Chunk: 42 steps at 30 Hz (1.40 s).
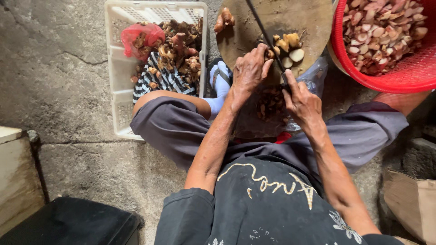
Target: The person sits on the floor and slices ginger roots into thin pieces using a knife on a round wooden board. Sliced pieces are transferred into a red basket, while whole ginger is taken from a white crate.
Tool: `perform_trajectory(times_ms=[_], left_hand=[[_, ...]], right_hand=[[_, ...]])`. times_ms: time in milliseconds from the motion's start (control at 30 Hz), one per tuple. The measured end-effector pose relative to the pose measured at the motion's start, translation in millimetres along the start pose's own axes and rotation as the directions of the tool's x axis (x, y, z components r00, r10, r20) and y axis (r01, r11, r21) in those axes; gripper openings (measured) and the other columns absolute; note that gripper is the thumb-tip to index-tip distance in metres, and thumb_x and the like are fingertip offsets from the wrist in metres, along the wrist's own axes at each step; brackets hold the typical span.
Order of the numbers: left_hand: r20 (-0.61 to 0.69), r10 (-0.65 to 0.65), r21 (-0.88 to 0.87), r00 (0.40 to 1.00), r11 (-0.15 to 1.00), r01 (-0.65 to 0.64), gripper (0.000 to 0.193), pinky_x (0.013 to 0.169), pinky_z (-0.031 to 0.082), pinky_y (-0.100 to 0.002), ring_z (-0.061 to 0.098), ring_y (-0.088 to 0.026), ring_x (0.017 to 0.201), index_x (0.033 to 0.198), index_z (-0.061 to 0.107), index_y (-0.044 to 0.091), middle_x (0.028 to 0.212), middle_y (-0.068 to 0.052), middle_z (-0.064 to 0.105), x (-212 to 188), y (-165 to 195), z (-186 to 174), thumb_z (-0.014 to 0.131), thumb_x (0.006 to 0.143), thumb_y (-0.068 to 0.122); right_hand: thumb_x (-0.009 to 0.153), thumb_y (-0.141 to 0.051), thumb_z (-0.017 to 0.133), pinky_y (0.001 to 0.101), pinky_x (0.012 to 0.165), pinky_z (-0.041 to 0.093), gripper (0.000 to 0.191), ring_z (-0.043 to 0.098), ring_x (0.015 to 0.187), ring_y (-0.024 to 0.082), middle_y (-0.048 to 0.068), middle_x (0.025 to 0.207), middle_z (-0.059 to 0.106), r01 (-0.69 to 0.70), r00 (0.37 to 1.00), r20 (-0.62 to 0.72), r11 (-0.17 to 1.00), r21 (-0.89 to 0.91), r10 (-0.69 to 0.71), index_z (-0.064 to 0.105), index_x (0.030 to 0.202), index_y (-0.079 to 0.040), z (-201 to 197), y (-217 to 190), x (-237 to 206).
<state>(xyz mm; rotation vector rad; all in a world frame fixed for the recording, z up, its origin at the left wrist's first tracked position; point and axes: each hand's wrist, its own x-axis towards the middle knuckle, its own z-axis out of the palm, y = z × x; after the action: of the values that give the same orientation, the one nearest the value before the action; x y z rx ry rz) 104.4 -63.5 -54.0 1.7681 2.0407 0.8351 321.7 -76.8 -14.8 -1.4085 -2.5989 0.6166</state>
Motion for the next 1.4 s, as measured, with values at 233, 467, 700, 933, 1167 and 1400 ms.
perform_trajectory(times_ms=[233, 467, 700, 933, 1167, 1400], left_hand=[[-0.04, 0.008, 0.021, 0.999, 1.0, -0.007, 0.041, 0.071, 0.052, -0.047, 0.071, -0.032, 0.092, 0.12, 0.053, 0.012, 0.097, -0.01, 0.071, -4, -7, 3, 0.074, 0.089, 0.027], [0.005, -0.013, 0.01, 1.0, 1.0, 0.013, 0.039, 0.075, 0.053, -0.049, 0.069, -0.035, 0.093, 0.121, 0.053, 0.012, 0.096, -0.012, 0.069, -9, -14, 4, 0.074, 0.093, 0.027], [-0.046, -0.023, -0.065, 0.999, 0.998, 0.02, 0.036, 0.076, 0.054, -0.049, 0.069, -0.035, 0.094, 0.12, 0.053, 0.012, 0.099, -0.013, 0.07, -7, -15, -1, 0.073, 0.094, 0.026], [-0.068, -0.007, 0.051, 0.998, 0.999, 0.011, 0.042, 0.077, 0.052, -0.049, 0.066, -0.035, 0.094, 0.119, 0.057, 0.011, 0.101, -0.012, 0.067, -9, -23, -12, 0.076, 0.085, 0.028], [0.054, 0.071, 0.239, 0.996, 0.968, -0.081, 0.046, 0.082, 0.05, -0.047, 0.061, -0.031, 0.104, 0.12, 0.058, 0.012, 0.109, -0.01, 0.06, 7, -6, 11, 0.077, 0.083, 0.031], [-0.047, 0.119, 0.246, 0.992, 0.964, -0.103, 0.055, 0.081, 0.049, -0.046, 0.058, -0.031, 0.106, 0.131, 0.055, 0.012, 0.122, -0.011, 0.054, -18, -15, 4, 0.075, 0.082, 0.026]], right_hand=[[0.105, -0.026, 0.064, 0.0468, 0.095, 0.053, 0.063, 0.071, 0.116, 0.04, 0.026, 0.129, 0.068, -0.116, 0.993, 0.076, 0.787, 0.605, 0.087, 0.041, 0.163, -0.015, 12, 31, 8], [0.108, -0.027, 0.063, 0.0458, 0.09, 0.056, 0.061, 0.069, 0.111, 0.042, 0.023, 0.128, 0.068, 0.074, 0.979, -0.202, 0.931, 0.358, 0.0, 0.039, 0.163, -0.015, 6, 11, -4], [0.103, -0.026, 0.067, 0.05, 0.08, 0.057, 0.064, 0.069, 0.098, 0.044, 0.022, 0.116, 0.07, 0.03, 0.998, -0.055, 0.963, 0.268, -0.016, 0.04, 0.161, -0.019, 14, 14, 13], [0.104, -0.026, 0.066, 0.0503, 0.083, 0.055, 0.063, 0.069, 0.101, 0.044, 0.022, 0.12, 0.07, -0.06, 0.996, -0.043, 0.961, 0.268, 0.074, 0.041, 0.162, -0.017, 10, 29, 10], [0.104, -0.023, 0.067, 0.0498, 0.087, 0.055, 0.062, 0.067, 0.108, 0.045, 0.024, 0.126, 0.068, -0.001, 0.993, -0.115, 0.949, 0.314, 0.039, 0.042, 0.16, -0.015, 10, 30, 14], [0.103, -0.021, 0.07, 0.0494, 0.084, 0.056, 0.063, 0.068, 0.104, 0.044, 0.023, 0.12, 0.069, -0.002, 0.993, -0.113, 0.951, 0.308, 0.038, 0.043, 0.16, -0.013, 1, 26, 5]])
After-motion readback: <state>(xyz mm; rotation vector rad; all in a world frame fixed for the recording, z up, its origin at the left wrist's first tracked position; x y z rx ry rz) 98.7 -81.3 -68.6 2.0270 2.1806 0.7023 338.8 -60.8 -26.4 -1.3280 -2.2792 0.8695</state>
